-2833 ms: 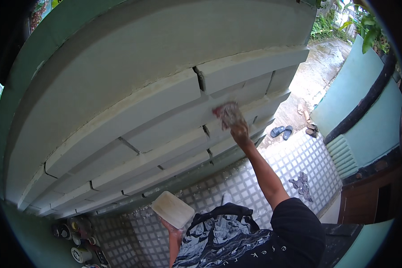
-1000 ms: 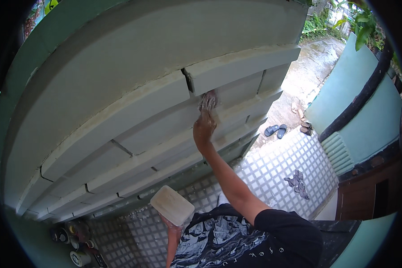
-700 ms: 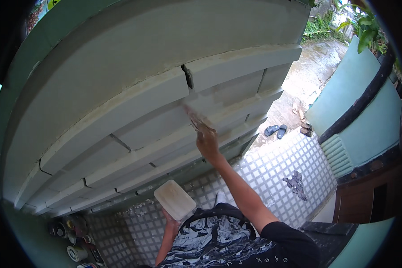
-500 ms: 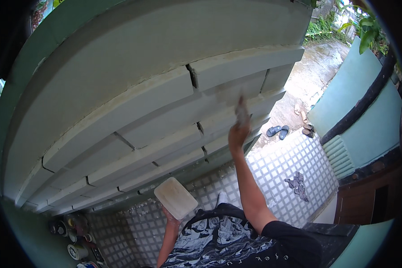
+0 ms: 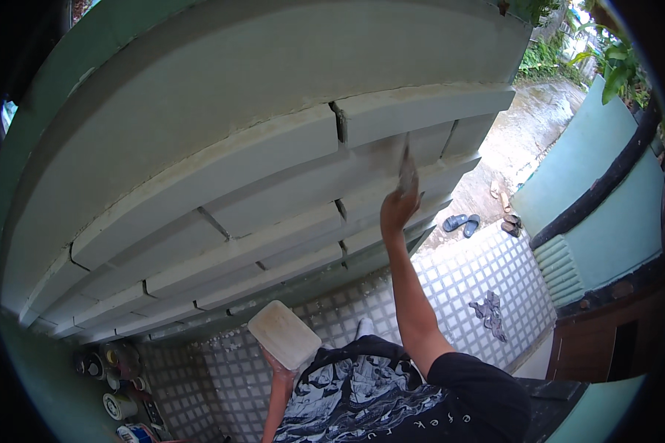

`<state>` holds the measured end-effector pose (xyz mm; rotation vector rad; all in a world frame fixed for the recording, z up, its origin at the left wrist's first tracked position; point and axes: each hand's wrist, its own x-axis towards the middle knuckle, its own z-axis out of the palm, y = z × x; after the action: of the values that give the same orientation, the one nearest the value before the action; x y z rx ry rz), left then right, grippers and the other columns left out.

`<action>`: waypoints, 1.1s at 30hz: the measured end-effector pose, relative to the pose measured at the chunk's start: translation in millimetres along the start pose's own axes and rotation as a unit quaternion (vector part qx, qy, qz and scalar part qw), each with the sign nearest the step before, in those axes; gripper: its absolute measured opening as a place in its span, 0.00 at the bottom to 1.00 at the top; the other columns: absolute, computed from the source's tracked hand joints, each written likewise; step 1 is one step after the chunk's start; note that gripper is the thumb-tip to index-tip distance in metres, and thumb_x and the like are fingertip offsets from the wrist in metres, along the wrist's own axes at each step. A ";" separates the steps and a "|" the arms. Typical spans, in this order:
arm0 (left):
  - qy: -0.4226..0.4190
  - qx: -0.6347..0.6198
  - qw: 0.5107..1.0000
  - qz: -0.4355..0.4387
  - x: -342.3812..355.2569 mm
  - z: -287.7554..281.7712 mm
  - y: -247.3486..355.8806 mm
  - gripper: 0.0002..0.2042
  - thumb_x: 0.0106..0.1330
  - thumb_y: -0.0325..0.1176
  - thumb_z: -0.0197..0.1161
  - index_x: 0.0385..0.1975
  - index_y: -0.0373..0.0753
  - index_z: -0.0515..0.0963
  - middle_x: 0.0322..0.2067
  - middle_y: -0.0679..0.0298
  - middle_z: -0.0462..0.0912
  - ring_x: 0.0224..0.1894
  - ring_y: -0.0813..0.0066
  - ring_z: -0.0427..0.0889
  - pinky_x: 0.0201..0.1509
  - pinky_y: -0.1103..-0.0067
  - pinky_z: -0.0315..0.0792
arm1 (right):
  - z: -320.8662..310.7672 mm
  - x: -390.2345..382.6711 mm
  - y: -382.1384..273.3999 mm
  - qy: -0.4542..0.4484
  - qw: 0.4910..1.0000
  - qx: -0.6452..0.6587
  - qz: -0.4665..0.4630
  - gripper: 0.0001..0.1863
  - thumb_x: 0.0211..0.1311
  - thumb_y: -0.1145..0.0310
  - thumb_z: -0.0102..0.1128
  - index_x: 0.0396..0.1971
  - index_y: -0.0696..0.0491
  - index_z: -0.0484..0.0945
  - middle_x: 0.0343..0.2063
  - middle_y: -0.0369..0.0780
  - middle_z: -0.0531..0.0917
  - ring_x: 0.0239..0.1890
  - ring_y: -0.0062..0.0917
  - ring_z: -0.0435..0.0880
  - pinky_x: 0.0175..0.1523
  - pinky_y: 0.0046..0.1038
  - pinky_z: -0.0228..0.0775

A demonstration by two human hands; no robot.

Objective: Applying patching compound to fill gaps between concrete wall blocks.

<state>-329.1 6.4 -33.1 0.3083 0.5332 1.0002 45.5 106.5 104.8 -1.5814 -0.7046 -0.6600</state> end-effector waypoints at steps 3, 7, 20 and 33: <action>-0.004 0.001 1.000 -0.008 2.5 0.5 -0.5 0.36 0.60 0.65 0.42 0.63 0.47 0.57 0.55 0.58 0.70 0.54 0.57 0.73 0.55 0.56 0.71 | 16.4 4.5 -5.2 0.006 0.996 -0.071 -0.046 0.21 0.48 0.84 0.47 0.46 0.61 0.73 0.43 0.51 0.78 0.45 0.46 0.78 0.48 0.40 0.69; -0.006 0.001 1.000 -0.006 -4.1 -10.2 -0.9 0.36 0.60 0.65 0.42 0.63 0.48 0.57 0.55 0.59 0.70 0.54 0.57 0.73 0.55 0.56 0.71 | 8.4 -50.3 -40.5 -0.102 0.986 0.043 -0.124 0.21 0.49 0.83 0.47 0.46 0.61 0.73 0.45 0.51 0.78 0.47 0.46 0.77 0.51 0.39 0.68; -0.019 0.014 0.999 -0.025 6.8 -9.8 4.5 0.36 0.60 0.65 0.42 0.63 0.48 0.57 0.55 0.59 0.70 0.54 0.57 0.74 0.55 0.56 0.71 | 12.4 -88.7 -20.0 -0.194 0.979 0.026 0.062 0.26 0.48 0.81 0.47 0.52 0.59 0.69 0.49 0.50 0.74 0.53 0.44 0.72 0.57 0.41 0.60; -0.029 0.013 0.999 -0.027 15.5 -7.2 5.8 0.35 0.60 0.65 0.42 0.63 0.48 0.57 0.55 0.59 0.70 0.54 0.57 0.74 0.55 0.56 0.71 | 20.0 -5.0 12.6 -0.008 0.996 -0.077 -0.034 0.21 0.50 0.84 0.45 0.47 0.62 0.72 0.43 0.52 0.78 0.46 0.49 0.76 0.54 0.43 0.65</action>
<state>-330.6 22.7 -40.7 0.3438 0.5000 0.9295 52.2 124.8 90.6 -1.7107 -0.7361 -0.7684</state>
